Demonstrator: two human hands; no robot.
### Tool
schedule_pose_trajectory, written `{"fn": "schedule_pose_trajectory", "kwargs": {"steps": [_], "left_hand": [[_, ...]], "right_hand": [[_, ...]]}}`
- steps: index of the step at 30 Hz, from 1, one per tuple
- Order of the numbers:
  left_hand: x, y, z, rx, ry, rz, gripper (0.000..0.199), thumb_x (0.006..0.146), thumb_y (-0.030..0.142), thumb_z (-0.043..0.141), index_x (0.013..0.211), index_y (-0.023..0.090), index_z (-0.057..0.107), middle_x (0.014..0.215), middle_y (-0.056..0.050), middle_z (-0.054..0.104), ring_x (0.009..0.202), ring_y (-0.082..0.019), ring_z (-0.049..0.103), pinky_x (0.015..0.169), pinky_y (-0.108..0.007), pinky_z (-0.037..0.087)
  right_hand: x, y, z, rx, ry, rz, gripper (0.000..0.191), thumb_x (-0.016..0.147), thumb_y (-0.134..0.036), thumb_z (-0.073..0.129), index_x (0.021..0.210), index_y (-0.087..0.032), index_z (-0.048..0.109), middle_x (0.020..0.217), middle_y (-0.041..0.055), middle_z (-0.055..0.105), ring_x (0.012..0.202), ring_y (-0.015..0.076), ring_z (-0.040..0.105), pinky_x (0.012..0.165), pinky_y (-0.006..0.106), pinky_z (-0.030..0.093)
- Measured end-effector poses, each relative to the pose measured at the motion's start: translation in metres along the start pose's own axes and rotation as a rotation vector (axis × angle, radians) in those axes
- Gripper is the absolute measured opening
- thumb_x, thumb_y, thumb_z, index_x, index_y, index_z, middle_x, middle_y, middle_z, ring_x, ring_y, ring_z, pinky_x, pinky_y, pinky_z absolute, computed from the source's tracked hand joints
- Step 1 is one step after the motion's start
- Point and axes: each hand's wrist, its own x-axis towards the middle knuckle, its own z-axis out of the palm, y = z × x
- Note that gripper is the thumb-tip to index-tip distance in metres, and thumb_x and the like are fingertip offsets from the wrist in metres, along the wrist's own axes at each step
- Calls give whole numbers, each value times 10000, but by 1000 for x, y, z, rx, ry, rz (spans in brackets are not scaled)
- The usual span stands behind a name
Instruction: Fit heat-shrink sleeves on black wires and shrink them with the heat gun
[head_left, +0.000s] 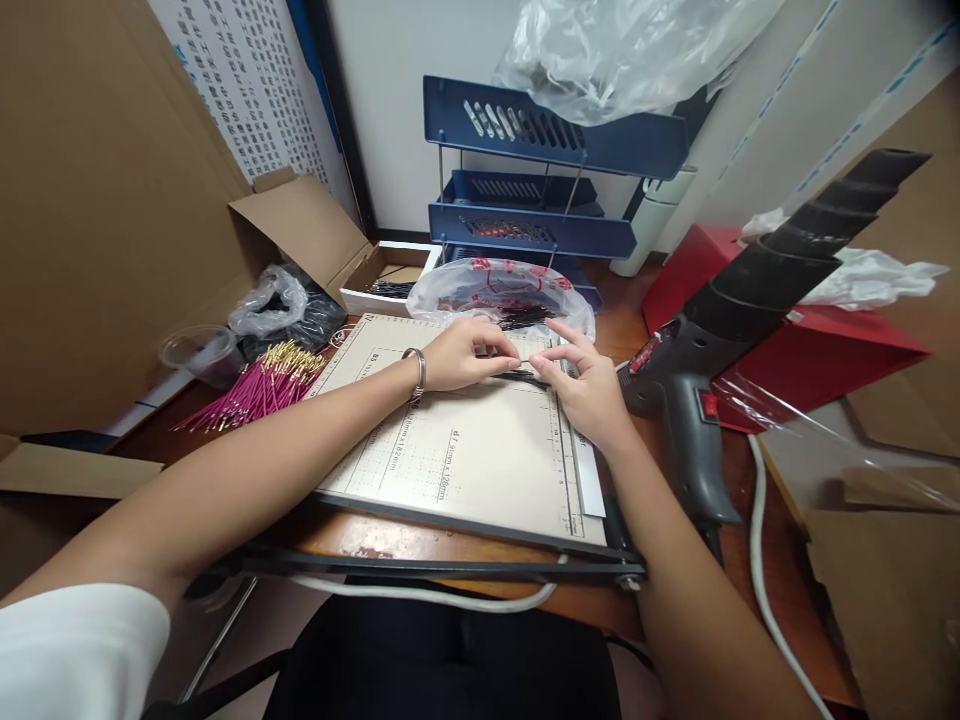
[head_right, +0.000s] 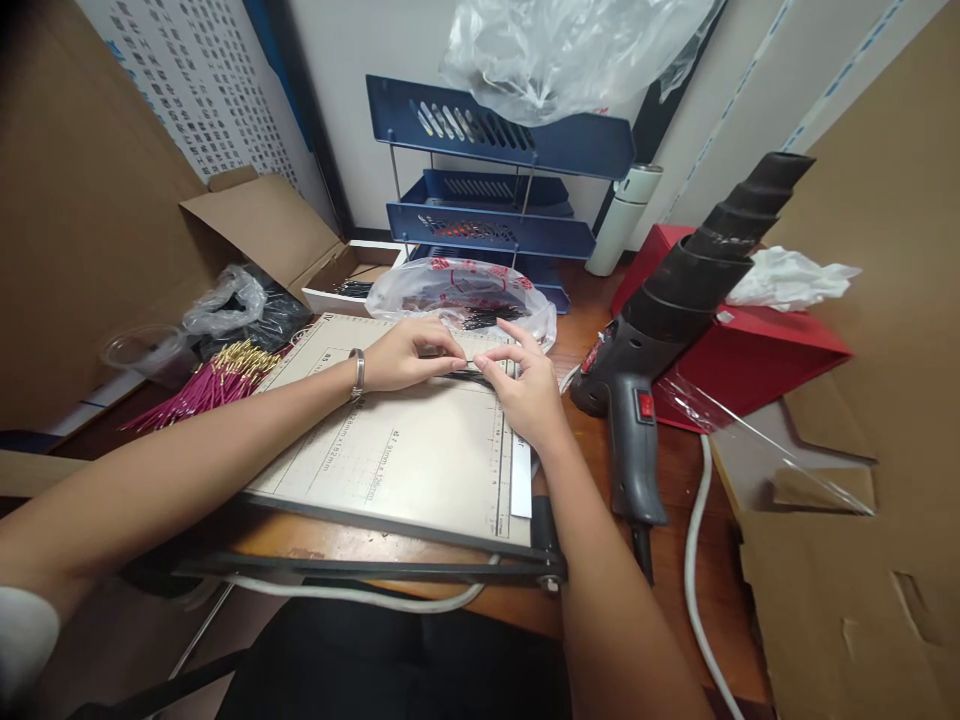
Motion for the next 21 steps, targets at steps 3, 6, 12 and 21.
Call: {"fn": "schedule_pose_trajectory", "kwargs": {"steps": [3,6,12,21], "left_hand": [[-1,1,-1,-40,8,-17,210,899,358,704,868,178,808,804,-51,761,765,-163,629,758,-298,467],[0,1,-1,-109,14,-99,326,933,440,648,862,162,804,789,-56,757,742,-159,635,715,-281,471],[6,-2,-2,-232,57,-223,543,997,524,482,771,132,783,669,-72,722,680,-169,644,718,-298,480],[7,2,1,-148,50,-197,412,890,502,626,789,135,783,720,-59,714,683,-154,586,657,-276,426]], "right_hand": [[1,4,1,14,12,20,285,839,-508,735,800,-229,780,1493,102,635,1401,317,576,1260,551,308],[2,7,2,54,47,48,320,825,-542,739,797,-226,778,1465,113,657,1393,317,582,1254,548,317],[5,12,5,101,173,124,384,782,-584,752,804,-201,780,1441,170,663,1366,335,597,1211,561,364],[8,21,4,146,279,163,510,748,-656,750,867,-161,778,1466,228,627,1371,360,590,1201,567,369]]}}
